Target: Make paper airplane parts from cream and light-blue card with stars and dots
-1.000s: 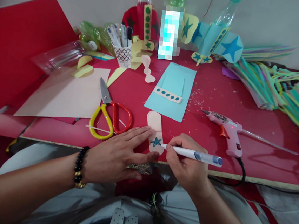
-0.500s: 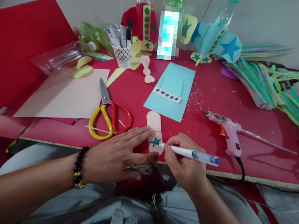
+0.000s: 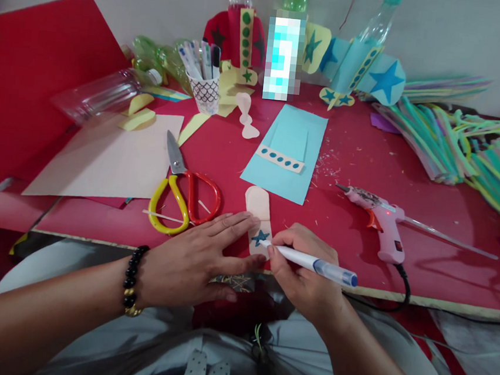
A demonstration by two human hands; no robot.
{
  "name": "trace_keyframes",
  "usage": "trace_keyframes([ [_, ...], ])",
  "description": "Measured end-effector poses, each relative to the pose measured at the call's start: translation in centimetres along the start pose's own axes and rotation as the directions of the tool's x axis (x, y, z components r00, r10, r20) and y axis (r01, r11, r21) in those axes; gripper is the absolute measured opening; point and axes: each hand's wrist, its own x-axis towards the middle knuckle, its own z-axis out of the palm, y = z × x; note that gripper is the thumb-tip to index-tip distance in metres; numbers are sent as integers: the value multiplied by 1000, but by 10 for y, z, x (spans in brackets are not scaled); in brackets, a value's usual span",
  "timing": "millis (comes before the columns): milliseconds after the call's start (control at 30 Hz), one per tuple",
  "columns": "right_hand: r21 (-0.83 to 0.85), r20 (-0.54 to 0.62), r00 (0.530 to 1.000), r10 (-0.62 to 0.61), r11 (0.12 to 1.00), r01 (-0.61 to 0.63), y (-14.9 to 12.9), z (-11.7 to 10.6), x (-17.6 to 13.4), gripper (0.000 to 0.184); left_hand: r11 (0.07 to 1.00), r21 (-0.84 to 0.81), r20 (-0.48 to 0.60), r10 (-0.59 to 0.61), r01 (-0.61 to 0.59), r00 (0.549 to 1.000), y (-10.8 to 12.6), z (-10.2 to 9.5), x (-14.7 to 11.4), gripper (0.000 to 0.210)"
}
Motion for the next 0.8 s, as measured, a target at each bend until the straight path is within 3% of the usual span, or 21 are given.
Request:
trace_keyframes([
  [800,16,-37,998,45,999,-45,1,1,-1,3,1000,-1,17,-3,3,1000,0,0,0,59],
])
